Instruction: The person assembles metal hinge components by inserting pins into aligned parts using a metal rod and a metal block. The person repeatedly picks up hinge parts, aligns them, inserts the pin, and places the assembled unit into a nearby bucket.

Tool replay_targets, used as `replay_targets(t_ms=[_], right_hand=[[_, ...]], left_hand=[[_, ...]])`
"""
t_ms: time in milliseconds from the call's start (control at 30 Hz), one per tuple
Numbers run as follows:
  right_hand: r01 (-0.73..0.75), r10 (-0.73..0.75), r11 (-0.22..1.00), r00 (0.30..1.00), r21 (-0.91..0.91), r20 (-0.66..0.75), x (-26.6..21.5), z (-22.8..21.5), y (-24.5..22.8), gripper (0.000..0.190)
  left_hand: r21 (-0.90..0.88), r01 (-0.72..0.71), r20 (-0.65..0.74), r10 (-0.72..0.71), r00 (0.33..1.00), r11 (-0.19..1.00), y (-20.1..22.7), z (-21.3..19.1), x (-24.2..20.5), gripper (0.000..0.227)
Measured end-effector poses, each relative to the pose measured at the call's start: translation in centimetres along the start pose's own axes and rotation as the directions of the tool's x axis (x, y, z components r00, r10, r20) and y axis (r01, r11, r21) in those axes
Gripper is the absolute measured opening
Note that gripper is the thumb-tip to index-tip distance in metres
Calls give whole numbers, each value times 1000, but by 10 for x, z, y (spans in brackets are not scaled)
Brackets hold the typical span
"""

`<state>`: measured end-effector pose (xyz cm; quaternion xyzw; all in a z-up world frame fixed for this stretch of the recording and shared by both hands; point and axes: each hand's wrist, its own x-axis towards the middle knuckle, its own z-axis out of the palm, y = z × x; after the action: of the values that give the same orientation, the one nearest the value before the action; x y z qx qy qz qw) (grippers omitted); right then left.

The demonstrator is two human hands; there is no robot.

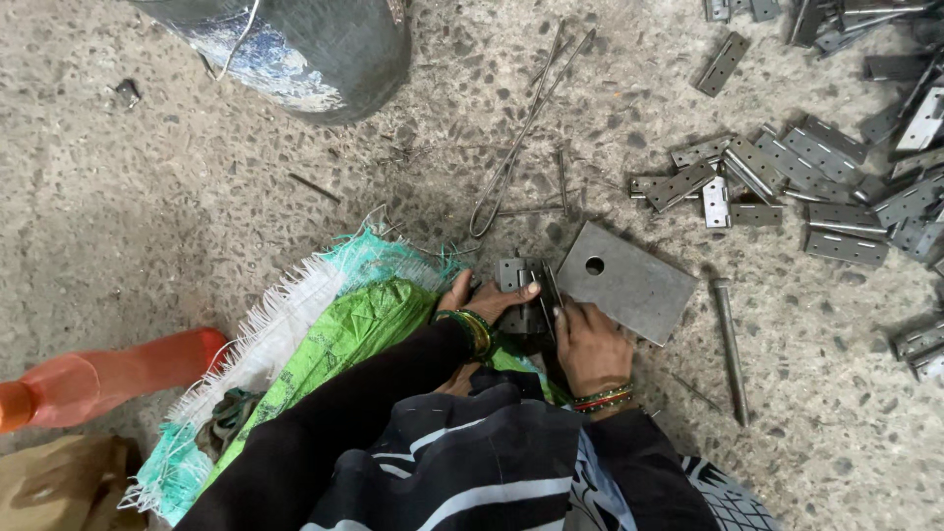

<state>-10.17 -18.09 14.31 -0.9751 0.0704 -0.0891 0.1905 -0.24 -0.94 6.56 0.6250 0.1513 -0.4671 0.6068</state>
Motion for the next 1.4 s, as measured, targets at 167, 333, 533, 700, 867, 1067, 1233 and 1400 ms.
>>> replay_targets(t_ms=[167,333,533,700,867,1067,1233,1400], right_hand=[[-92,83,968,995,236,46,-1,7,10,25],[-442,272,642,895,626,354,5,19,48,40],[-501,437,809,862,308,254,5,-5,37,43],[126,-125,991,992,-38,20,-4,-9,-24,69],[32,-87,972,968,231,233,-6,-11,-12,71],[-263,63,831,920,490,388,-7,-26,50,65],[-143,47,851,979,505,198,-11,-27,84,64],[-305,299,923,952,235,61,-16,-22,137,64]], left_hand=[[-141,-96,127,114,985,985,-24,-15,24,88],[-257,-7,287,83,954,966,-54,-30,47,81],[-242,115,94,-94,991,964,-37,-24,20,87],[-825,236,349,134,928,513,-27,-19,0,86],[-322,-205,282,300,911,924,-41,-18,20,63],[23,-216,95,213,972,976,-35,3,44,72],[41,-607,258,578,774,794,7,85,49,91],[315,-722,390,609,690,616,42,135,59,98]])
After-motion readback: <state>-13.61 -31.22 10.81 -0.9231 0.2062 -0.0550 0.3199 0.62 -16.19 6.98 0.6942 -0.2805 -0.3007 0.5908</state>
